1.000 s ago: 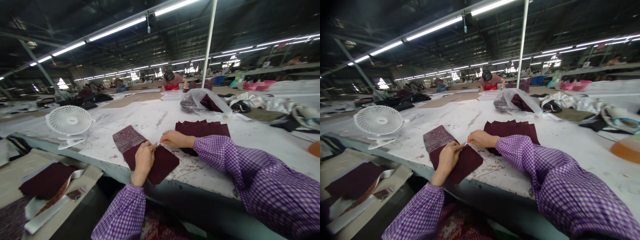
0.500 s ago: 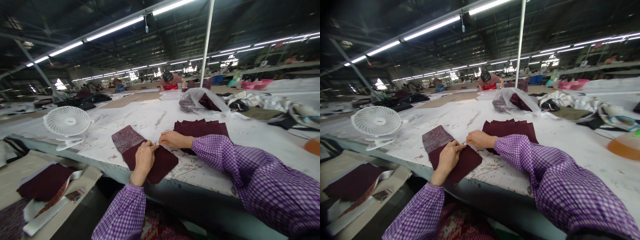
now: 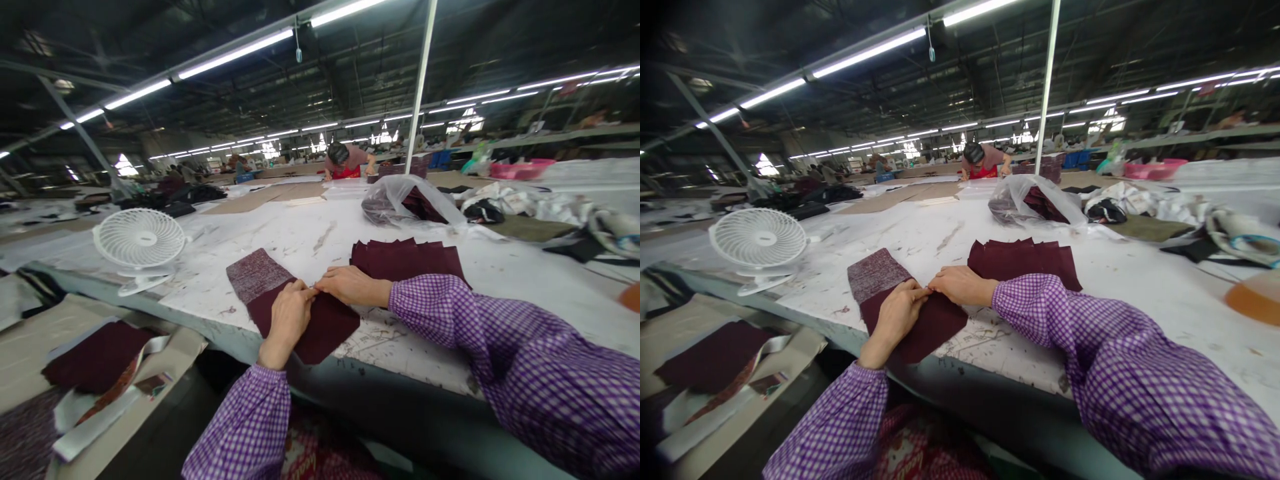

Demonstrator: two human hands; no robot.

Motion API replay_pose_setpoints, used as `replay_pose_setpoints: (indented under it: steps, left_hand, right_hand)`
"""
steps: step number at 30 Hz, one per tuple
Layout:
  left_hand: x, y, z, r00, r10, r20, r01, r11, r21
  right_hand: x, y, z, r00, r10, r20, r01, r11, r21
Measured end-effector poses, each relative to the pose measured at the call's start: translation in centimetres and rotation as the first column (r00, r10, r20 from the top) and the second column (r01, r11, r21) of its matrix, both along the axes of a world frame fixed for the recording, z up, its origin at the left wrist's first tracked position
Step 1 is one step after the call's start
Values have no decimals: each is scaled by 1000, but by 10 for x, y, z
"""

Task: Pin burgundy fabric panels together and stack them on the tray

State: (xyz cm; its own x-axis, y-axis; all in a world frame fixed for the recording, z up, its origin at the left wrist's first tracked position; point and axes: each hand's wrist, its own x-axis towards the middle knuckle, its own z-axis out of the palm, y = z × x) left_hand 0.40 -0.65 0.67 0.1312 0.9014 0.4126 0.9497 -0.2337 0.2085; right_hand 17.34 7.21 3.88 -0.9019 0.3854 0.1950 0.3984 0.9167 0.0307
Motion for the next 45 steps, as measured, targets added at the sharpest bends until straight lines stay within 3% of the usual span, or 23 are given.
replay_pose_setpoints:
  steps: [8, 17, 21, 23, 26, 29, 32, 38, 42, 45]
  left_hand:
    - [-50, -31, -10, 992, -29, 125, 13, 992, 129]
    - [-44, -39, -9, 988, 13, -156, 17, 982, 188]
    - [-41, -41, -5, 982, 6, -190, 28, 983, 180]
    - [-44, -40, -5, 993, -25, -111, 43, 986, 161]
    - [-55, -40, -11, 983, -84, 166, 63, 990, 128]
    - [-67, -42, -18, 885, -83, 459, 36, 993, 110]
    - [-67, -47, -17, 818, -26, 574, -15, 998, 66]
    - [-53, -47, -7, 923, 63, 381, -92, 994, 59]
    - [-63, -49, -10, 955, 26, 294, -64, 991, 120]
    - [-70, -52, -12, 950, -11, 311, -28, 993, 119]
  right_hand:
    - [2, 0, 1, 995, 54, 89, -56, 998, 22]
    - [-8, -10, 21, 947, 45, 319, -69, 996, 63]
    - [-26, -20, 36, 894, 33, 447, -83, 992, 92]
    - [-34, -25, 42, 872, 35, 488, -94, 991, 97]
    - [-41, -28, 49, 849, 58, 525, -109, 992, 66]
    - [-44, -27, 53, 827, 78, 557, -118, 992, 37]
    - [-44, -26, 55, 821, 89, 564, -127, 992, 28]
    - [-43, -23, 55, 848, 117, 517, -134, 991, -5]
    - [-48, -21, 57, 840, 134, 526, -137, 990, -33]
    - [-50, -21, 59, 845, 158, 511, -151, 987, -54]
